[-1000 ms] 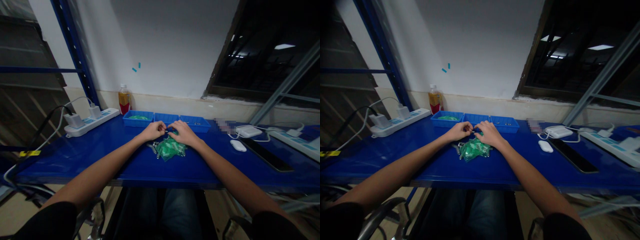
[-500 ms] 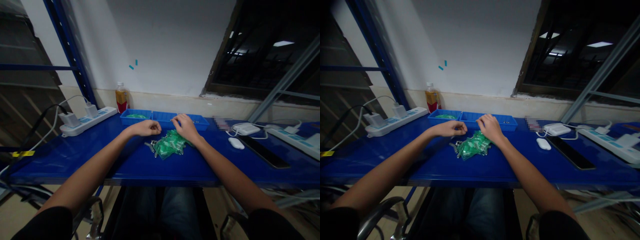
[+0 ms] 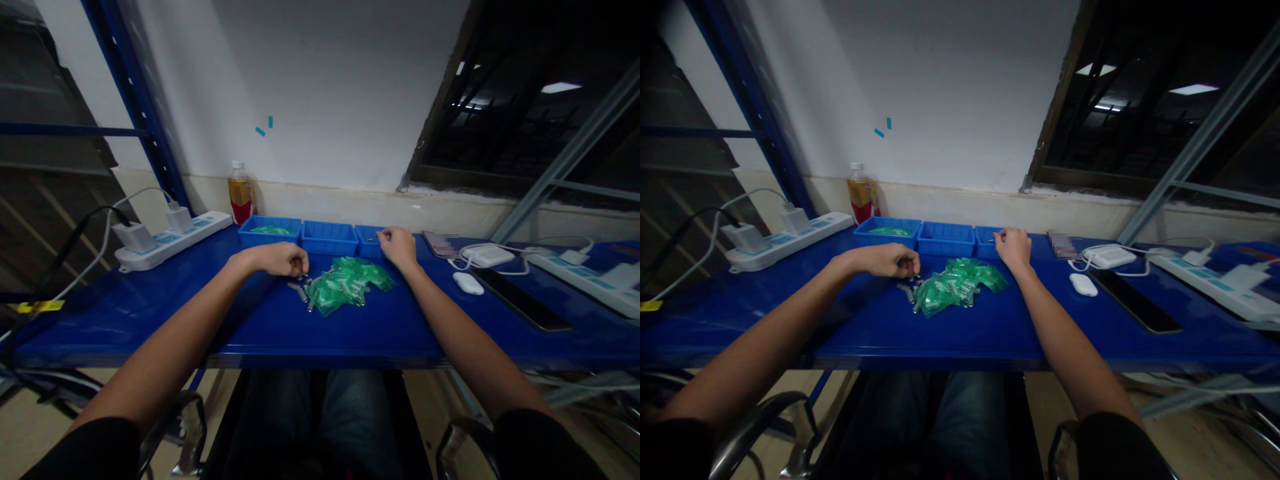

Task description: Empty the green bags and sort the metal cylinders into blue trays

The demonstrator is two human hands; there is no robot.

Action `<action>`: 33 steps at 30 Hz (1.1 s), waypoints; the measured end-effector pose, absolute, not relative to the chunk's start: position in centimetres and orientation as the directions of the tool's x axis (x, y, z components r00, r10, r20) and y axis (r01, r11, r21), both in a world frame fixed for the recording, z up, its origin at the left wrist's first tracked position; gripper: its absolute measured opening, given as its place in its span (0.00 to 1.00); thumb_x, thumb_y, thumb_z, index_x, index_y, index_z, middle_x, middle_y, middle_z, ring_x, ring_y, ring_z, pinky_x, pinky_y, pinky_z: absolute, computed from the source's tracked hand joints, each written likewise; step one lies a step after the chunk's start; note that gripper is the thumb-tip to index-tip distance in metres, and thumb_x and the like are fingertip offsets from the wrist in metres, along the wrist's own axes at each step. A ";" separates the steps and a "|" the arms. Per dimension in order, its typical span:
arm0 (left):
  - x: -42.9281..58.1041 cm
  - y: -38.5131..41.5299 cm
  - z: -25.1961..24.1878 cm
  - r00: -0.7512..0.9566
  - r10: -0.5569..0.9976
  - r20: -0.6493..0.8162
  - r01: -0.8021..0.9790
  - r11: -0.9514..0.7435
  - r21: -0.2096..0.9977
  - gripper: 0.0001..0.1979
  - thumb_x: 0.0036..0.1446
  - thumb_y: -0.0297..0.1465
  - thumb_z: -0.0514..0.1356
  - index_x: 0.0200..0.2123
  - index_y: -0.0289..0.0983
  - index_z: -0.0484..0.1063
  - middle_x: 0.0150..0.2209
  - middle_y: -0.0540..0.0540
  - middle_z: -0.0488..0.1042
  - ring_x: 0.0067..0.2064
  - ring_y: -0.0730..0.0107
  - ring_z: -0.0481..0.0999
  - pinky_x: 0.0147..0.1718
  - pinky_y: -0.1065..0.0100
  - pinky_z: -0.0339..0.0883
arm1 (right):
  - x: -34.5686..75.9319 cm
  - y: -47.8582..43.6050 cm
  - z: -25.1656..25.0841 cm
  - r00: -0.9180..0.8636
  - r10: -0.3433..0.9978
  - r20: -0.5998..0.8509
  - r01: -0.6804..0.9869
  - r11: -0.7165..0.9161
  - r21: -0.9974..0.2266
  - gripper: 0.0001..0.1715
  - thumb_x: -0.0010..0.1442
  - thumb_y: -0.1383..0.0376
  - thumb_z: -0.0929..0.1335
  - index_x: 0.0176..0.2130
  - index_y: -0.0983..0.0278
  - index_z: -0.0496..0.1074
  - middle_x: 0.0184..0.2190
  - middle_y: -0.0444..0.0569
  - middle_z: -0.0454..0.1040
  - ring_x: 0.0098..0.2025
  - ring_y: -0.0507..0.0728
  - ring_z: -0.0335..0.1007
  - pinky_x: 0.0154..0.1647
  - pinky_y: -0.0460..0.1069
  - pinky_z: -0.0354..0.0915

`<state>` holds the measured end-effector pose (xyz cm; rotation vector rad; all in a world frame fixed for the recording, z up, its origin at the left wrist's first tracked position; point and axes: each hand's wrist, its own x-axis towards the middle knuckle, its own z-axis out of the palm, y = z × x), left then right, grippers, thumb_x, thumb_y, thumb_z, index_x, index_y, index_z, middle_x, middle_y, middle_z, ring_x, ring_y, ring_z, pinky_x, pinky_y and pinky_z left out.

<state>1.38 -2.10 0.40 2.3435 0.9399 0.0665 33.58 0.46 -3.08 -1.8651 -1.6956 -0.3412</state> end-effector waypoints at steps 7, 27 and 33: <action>1.6 -2.3 0.4 0.747 0.645 -0.162 0.615 -0.578 0.537 0.15 0.42 0.23 0.54 0.36 0.33 0.72 0.30 0.48 0.75 0.29 0.73 0.72 0.27 0.75 0.61 | 32.9 0.0 -2.8 0.164 0.813 0.559 0.951 0.019 -0.308 0.17 0.59 0.56 0.62 0.34 0.62 0.76 0.34 0.51 0.77 0.41 0.62 0.67 0.41 0.53 0.59; 4.3 -2.7 -0.5 0.610 0.759 0.227 0.189 -0.418 0.889 0.16 0.50 0.28 0.60 0.43 0.34 0.61 0.30 0.50 0.70 0.32 0.74 0.71 0.37 0.68 0.65 | 23.6 -5.6 -1.9 -0.537 0.561 0.631 0.647 0.753 -0.120 0.10 0.60 0.66 0.64 0.43 0.62 0.70 0.34 0.49 0.72 0.39 0.58 0.64 0.41 0.53 0.59; 4.2 -2.9 -0.4 0.606 0.767 0.209 0.207 -0.406 0.890 0.23 0.53 0.32 0.60 0.51 0.33 0.58 0.29 0.49 0.71 0.31 0.73 0.71 0.34 0.69 0.64 | 23.4 -5.9 -1.8 -0.570 0.536 0.622 0.639 0.766 -0.074 0.07 0.61 0.64 0.63 0.38 0.63 0.70 0.34 0.49 0.72 0.38 0.57 0.63 0.40 0.52 0.59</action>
